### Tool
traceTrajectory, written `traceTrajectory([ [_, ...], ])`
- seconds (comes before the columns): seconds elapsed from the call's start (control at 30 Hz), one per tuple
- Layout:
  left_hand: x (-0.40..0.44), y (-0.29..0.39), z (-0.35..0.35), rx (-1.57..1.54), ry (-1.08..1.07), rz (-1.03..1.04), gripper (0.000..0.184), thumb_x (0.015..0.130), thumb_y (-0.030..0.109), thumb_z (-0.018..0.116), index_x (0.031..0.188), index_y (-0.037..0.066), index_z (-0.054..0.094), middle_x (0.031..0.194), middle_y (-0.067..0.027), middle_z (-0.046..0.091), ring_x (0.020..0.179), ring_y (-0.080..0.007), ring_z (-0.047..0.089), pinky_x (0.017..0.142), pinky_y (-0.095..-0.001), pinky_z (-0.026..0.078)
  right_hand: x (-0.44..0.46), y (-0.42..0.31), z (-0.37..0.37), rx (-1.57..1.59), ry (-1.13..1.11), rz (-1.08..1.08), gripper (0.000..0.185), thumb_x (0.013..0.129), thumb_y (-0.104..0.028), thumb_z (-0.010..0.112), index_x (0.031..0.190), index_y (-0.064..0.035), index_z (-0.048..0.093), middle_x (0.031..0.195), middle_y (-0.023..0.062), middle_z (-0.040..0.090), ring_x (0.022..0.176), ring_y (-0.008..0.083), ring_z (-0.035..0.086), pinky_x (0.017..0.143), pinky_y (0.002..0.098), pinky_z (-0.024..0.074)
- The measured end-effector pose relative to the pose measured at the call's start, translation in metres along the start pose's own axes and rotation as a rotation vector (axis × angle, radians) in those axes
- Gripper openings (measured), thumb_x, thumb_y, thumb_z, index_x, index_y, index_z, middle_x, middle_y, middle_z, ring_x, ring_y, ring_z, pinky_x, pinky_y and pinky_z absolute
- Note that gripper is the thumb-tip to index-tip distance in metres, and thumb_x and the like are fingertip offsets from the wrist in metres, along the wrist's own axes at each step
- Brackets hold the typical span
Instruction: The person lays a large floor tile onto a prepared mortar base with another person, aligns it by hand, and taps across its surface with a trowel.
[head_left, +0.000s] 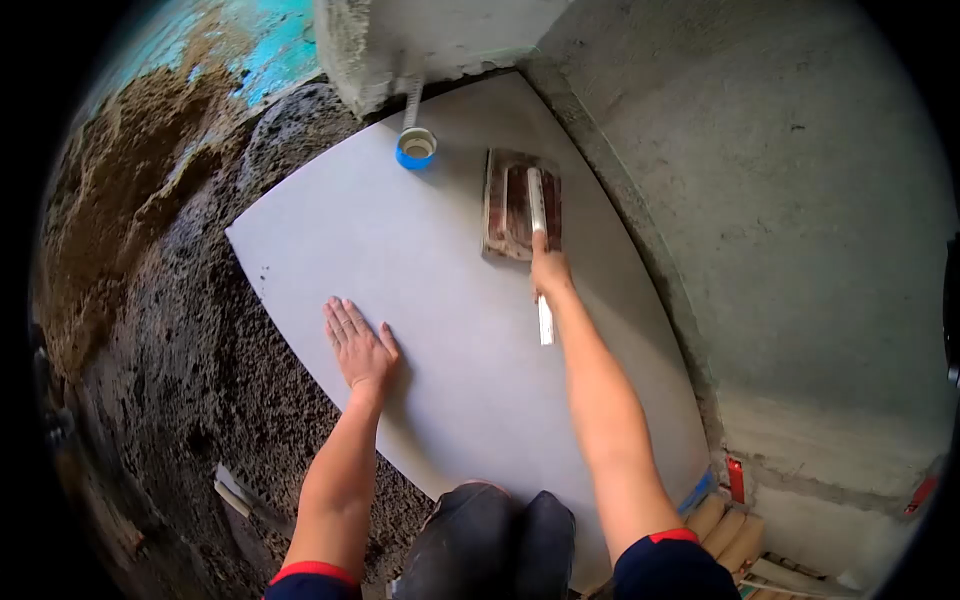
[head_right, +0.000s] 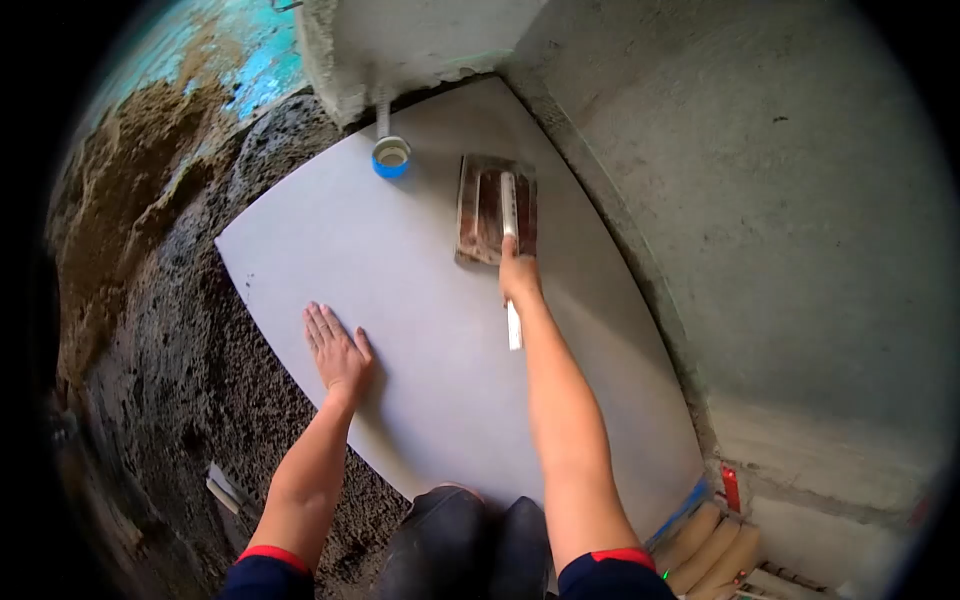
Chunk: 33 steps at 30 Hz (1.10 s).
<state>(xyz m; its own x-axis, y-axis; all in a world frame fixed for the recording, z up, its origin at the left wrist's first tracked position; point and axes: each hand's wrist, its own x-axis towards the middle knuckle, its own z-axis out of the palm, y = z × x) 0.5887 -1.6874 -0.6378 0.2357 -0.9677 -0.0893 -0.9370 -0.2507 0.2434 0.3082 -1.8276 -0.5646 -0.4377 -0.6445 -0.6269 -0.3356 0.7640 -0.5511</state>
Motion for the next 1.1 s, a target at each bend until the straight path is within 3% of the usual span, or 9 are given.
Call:
traceTrajectory([
  [0.2,-0.007,-0.016,0.002,-0.104,-0.004,0.131,0.078,0.089,0.037,0.043,0.143,-0.013,0.017,0.153,-0.0284,0.008,0.144,-0.0379,0.003,0.117,-0.0453,0.003,-0.079,0.095,0.019,-0.084,-0.052,-0.116,0.065,0.093,-0.063,0.038,0.057,-0.0082,0.039,0.042,0.0041,0.039,0.031,0.0187,0.042,0.033,0.0348,0.0347],
  [0.3,-0.069,-0.03,-0.002,-0.121,-0.021,0.028,0.077,0.09,0.038,0.042,0.143,-0.012,0.018,0.153,-0.0278,0.009,0.144,-0.038,0.003,0.117,-0.0457,0.004,-0.104,0.159,0.02,-0.133,-0.141,-0.266,0.063,0.094,-0.06,0.037,0.056,-0.0105,0.038,0.04,0.0015,0.034,0.029,0.0167,0.039,0.03,0.0338,0.0329],
  [0.47,-0.086,-0.028,0.008,-0.123,0.022,-0.103,0.074,0.089,0.036,0.042,0.143,-0.01,0.021,0.153,-0.0264,0.012,0.144,-0.0378,0.007,0.117,-0.0451,0.006,-0.173,0.062,0.009,-0.088,-0.204,-0.059,0.057,0.095,-0.057,0.04,0.067,-0.0076,0.045,0.049,0.001,0.043,0.036,0.0124,0.042,0.034,0.029,0.0335],
  [0.63,-0.086,-0.028,0.011,-0.098,0.049,-0.153,0.071,0.089,0.034,0.042,0.143,-0.009,0.024,0.153,-0.0252,0.014,0.144,-0.0373,0.009,0.117,-0.0452,0.008,-0.237,-0.036,0.008,-0.047,-0.189,-0.417,0.052,0.097,-0.052,0.041,0.069,-0.0086,0.043,0.051,-0.0023,0.039,0.041,0.006,0.037,0.038,0.0239,0.03],
  [0.7,-0.085,-0.029,0.01,-0.127,0.062,-0.158,0.071,0.089,0.032,0.042,0.142,-0.01,0.023,0.153,-0.0257,0.013,0.144,-0.0378,0.008,0.117,-0.0455,0.008,-0.236,-0.048,0.021,0.114,-0.153,-0.764,0.051,0.098,-0.05,0.041,0.072,-0.0068,0.046,0.054,-0.0017,0.041,0.048,0.0055,0.039,0.044,0.0238,0.0316],
  [0.77,-0.084,-0.028,0.011,-0.111,0.04,-0.175,0.071,0.088,0.032,0.043,0.142,-0.011,0.023,0.153,-0.0261,0.012,0.144,-0.0386,0.007,0.117,-0.0457,0.007,-0.219,-0.033,0.058,0.043,-0.013,-0.908,0.049,0.098,-0.046,0.042,0.076,-0.0027,0.049,0.057,0.0027,0.044,0.054,0.0104,0.043,0.05,0.0293,0.0371],
  [0.87,-0.084,-0.028,0.012,-0.128,0.053,-0.168,0.071,0.088,0.031,0.042,0.142,-0.011,0.024,0.153,-0.0263,0.012,0.144,-0.0393,0.007,0.117,-0.0456,0.007,-0.171,0.003,0.112,-0.375,-0.135,-0.634,0.055,0.096,-0.047,0.043,0.09,0.0044,0.06,0.082,0.0276,0.064,0.08,0.0438,0.062,0.072,0.046,0.0478],
  [0.9,-0.087,-0.027,0.012,-0.123,0.046,-0.157,0.071,0.088,0.031,0.042,0.142,-0.011,0.024,0.153,-0.0263,0.012,0.144,-0.0393,0.007,0.117,-0.0456,0.007,-0.143,0.016,0.13,-0.529,-0.235,-0.437,0.064,0.093,-0.056,0.041,0.095,0.0041,0.064,0.093,0.0303,0.064,0.094,0.0468,0.06,0.081,0.0482,0.0479],
  [1.1,-0.082,-0.025,0.017,0.045,0.011,-0.095,0.069,0.089,0.03,0.042,0.142,-0.011,0.023,0.153,-0.0264,0.014,0.144,-0.0375,0.007,0.117,-0.0449,0.003,-0.13,0.075,0.094,-0.457,-0.248,-0.36,0.071,0.087,-0.064,0.046,0.098,0.0023,0.067,0.09,0.0279,0.066,0.093,0.0426,0.063,0.08,0.0484,0.0494],
])
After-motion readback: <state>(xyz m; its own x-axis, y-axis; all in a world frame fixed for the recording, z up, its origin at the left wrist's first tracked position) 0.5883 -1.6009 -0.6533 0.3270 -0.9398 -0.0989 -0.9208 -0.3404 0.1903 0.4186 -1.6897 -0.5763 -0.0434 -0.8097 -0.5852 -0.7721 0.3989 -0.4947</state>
